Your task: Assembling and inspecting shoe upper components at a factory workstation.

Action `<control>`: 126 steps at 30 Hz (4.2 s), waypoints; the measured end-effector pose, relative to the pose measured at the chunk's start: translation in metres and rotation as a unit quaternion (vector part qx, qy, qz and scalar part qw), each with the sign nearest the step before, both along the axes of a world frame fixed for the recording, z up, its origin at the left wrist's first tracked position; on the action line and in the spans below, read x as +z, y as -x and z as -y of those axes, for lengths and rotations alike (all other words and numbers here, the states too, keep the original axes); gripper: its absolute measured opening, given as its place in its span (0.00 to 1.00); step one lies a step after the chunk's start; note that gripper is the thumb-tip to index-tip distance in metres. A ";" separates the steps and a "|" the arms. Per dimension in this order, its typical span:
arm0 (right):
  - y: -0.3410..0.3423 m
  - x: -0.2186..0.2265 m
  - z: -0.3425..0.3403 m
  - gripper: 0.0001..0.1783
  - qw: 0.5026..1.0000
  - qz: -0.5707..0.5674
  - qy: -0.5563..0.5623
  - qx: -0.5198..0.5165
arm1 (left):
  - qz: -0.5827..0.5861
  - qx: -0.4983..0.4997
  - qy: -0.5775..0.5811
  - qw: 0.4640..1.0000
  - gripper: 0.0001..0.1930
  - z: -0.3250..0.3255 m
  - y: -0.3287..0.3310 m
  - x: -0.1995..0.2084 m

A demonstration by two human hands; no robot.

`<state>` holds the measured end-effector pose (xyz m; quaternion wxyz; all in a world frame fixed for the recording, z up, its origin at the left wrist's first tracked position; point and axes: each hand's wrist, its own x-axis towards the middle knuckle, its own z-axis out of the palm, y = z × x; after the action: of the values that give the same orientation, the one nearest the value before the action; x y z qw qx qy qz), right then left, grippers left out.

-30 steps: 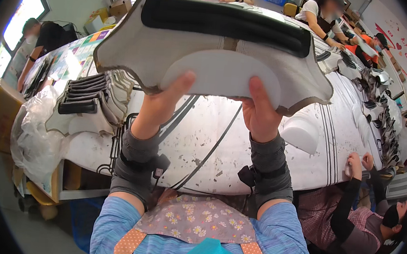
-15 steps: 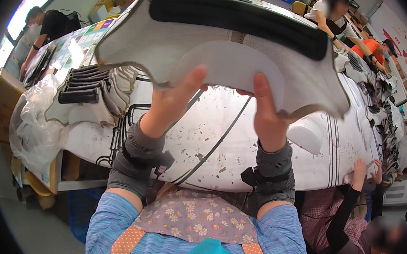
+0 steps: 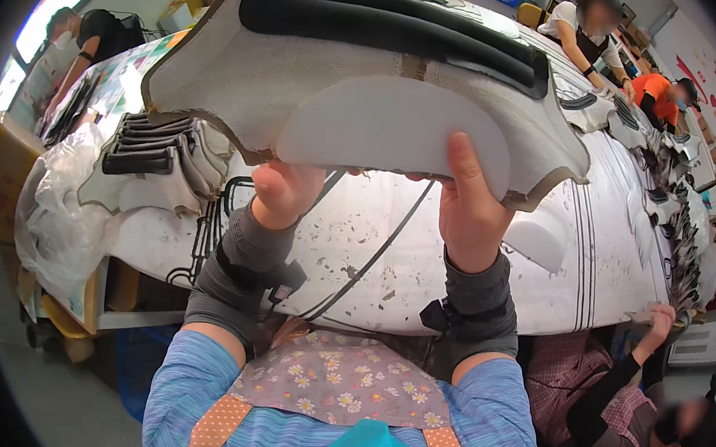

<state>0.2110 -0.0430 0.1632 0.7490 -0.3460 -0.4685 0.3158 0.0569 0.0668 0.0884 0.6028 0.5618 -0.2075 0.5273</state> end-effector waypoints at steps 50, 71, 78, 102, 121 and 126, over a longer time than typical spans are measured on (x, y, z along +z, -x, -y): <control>0.003 -0.031 -0.019 0.12 0.992 -0.013 -0.028 0.122 | -0.224 0.190 0.118 0.948 0.08 0.042 -0.026 0.049; 0.002 -0.018 -0.013 0.17 0.995 0.049 0.078 0.035 | -0.198 0.305 0.134 0.922 0.13 0.020 -0.012 0.059; 0.000 -0.011 -0.010 0.15 0.991 0.107 0.075 -0.008 | -0.200 0.331 0.174 0.905 0.23 0.019 -0.009 0.064; 0.005 -0.017 -0.004 0.10 0.988 0.136 0.042 0.056 | 0.143 0.191 0.266 0.934 0.15 0.000 -0.003 0.035; 0.012 -0.048 -0.014 0.17 0.940 0.333 0.028 -0.063 | 0.054 0.000 0.353 0.934 0.11 0.009 -0.013 0.047; 0.015 -0.042 -0.014 0.07 0.896 0.432 -0.013 -0.102 | 0.011 0.086 0.389 0.917 0.13 0.012 -0.013 0.062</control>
<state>0.1965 -0.0290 0.1207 0.5057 -0.4845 -0.7120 0.0511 0.0695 0.0543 0.1501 0.7239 0.2928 0.0566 0.6222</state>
